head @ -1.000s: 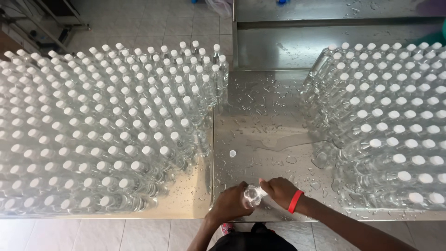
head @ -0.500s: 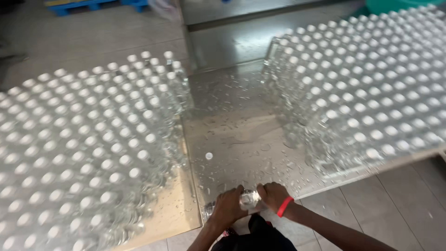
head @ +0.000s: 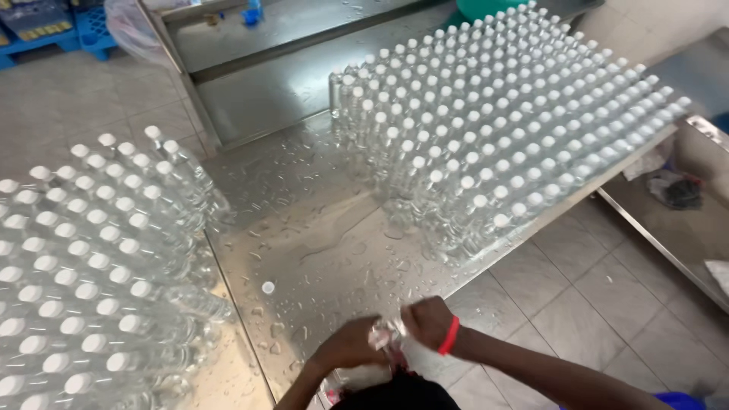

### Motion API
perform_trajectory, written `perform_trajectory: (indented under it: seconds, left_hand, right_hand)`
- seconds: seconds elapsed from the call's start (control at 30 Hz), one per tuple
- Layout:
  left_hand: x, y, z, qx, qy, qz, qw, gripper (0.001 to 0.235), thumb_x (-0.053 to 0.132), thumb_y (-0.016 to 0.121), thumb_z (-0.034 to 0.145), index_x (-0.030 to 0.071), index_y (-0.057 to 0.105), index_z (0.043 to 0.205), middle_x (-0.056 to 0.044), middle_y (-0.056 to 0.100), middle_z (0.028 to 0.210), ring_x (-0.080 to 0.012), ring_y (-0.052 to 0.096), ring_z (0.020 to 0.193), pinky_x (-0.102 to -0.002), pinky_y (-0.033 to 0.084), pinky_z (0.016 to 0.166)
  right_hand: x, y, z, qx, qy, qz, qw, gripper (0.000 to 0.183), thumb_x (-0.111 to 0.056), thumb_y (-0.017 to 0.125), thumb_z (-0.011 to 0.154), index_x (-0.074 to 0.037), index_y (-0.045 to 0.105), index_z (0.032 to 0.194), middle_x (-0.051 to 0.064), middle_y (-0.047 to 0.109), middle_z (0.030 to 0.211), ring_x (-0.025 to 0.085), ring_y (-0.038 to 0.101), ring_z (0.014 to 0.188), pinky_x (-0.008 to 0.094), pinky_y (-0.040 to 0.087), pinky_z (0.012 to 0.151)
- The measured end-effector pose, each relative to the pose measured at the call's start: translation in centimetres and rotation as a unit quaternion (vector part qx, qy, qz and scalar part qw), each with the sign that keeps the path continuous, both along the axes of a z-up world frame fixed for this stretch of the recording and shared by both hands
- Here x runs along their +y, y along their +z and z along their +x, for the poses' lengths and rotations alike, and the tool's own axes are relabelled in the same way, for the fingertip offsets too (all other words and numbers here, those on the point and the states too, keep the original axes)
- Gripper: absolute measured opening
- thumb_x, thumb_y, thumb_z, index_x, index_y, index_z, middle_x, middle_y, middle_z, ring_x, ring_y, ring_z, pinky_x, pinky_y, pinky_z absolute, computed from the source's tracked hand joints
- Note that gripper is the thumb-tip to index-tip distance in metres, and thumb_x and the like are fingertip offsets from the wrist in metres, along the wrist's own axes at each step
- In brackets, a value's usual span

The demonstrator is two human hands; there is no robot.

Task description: The person repeatedly picks up plastic bottles from a large group on a metal table, screws on white caps, and places the capped bottles back onto the table. The task is performed continuously by hand.

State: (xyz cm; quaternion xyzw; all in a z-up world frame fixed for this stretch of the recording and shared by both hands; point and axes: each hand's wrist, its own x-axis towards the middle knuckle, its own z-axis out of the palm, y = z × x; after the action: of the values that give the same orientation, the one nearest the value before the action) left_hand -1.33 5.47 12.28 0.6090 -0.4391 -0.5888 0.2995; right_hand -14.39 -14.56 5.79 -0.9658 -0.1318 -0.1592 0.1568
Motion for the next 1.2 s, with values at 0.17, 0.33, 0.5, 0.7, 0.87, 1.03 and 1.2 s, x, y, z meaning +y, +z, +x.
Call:
perform_trajectory:
  seconds: [0.17, 0.33, 0.5, 0.7, 0.87, 1.03, 1.2]
  left_hand:
    - [-4.9, -11.4, -5.5, -0.582, 0.055, -0.001, 0.811, 0.056, -0.002, 0.078, 0.089, 0.004, 0.055, 0.140, -0.020, 0.073, 0.119, -0.0359, 0.071, 0.106, -0.057, 0.056, 0.096]
    - [-7.4, -13.1, -5.7, -0.611, -0.023, -0.088, 0.786, 0.080, 0.000, 0.083, 0.077, 0.004, 0.049, 0.149, -0.022, 0.064, 0.132, -0.0398, 0.063, 0.116, -0.061, 0.046, 0.107]
    - [-10.1, -12.3, -5.1, -0.373, 0.155, -0.038, 0.914, 0.064, 0.024, 0.089, 0.080, 0.017, 0.058, 0.135, -0.013, 0.074, 0.120, -0.0368, 0.070, 0.104, -0.054, 0.053, 0.093]
    - [-12.2, -5.5, -4.9, -0.097, 0.230, -0.032, 0.968, 0.050, 0.040, 0.090, 0.076, 0.020, 0.062, 0.112, 0.004, 0.075, 0.094, -0.0145, 0.066, 0.077, -0.033, 0.047, 0.067]
    - [-16.6, -8.9, -3.7, -0.127, 0.362, -0.091, 0.919, 0.086, 0.041, 0.095, 0.080, 0.020, 0.052, 0.152, -0.018, 0.064, 0.150, -0.0471, 0.055, 0.146, -0.062, 0.046, 0.121]
    - [-14.6, -9.5, -3.6, -0.160, 0.422, -0.103, 0.886, 0.100, 0.041, 0.086, 0.090, 0.014, 0.030, 0.169, -0.021, 0.034, 0.172, -0.0448, 0.035, 0.159, -0.065, 0.036, 0.127]
    - [-7.4, -16.0, -6.4, -0.220, 0.476, -0.088, 0.847, 0.088, 0.034, 0.083, 0.095, 0.013, 0.035, 0.166, -0.015, 0.035, 0.169, -0.0349, 0.040, 0.158, -0.052, 0.038, 0.127]
  right_hand:
    - [-2.3, -4.3, 0.0, 0.568, -0.413, 0.524, 0.482, 0.056, -0.060, 0.030, 0.108, -0.016, 0.046, 0.077, -0.005, 0.032, 0.061, 0.011, 0.018, 0.047, 0.032, 0.017, 0.044]
    - [-6.4, -5.9, -3.2, 0.653, -0.280, 0.565, 0.419, 0.061, -0.074, 0.036, 0.092, -0.022, 0.033, 0.061, -0.006, 0.021, 0.053, 0.010, 0.016, 0.042, 0.030, 0.013, 0.046]
    - [-9.5, -3.4, -4.8, 0.318, -0.248, 0.222, 0.888, 0.072, -0.082, 0.023, 0.097, -0.017, 0.053, 0.108, 0.002, 0.062, 0.070, 0.026, 0.064, 0.062, 0.044, 0.045, 0.062]
    - [-14.3, 0.1, -2.5, 0.344, -0.107, 0.189, 0.913, 0.053, -0.066, 0.044, 0.110, -0.013, 0.050, 0.104, 0.005, 0.056, 0.066, 0.022, 0.055, 0.058, 0.038, 0.039, 0.059]
    - [-16.3, 0.5, 2.2, 0.244, -0.096, 0.113, 0.958, 0.028, -0.040, 0.055, 0.110, -0.012, 0.056, 0.116, 0.019, 0.074, 0.088, 0.047, 0.077, 0.085, 0.063, 0.061, 0.071]
    - [-20.3, 0.9, 6.6, 0.267, -0.139, 0.053, 0.952, 0.029, -0.036, 0.054, 0.114, -0.008, 0.059, 0.118, 0.014, 0.076, 0.092, 0.034, 0.077, 0.079, 0.048, 0.064, 0.070]
    - [-24.1, 0.2, 10.0, 0.201, -0.184, -0.097, 0.957, 0.033, -0.038, 0.052, 0.113, -0.006, 0.053, 0.120, 0.015, 0.073, 0.106, 0.045, 0.077, 0.085, 0.060, 0.058, 0.066]
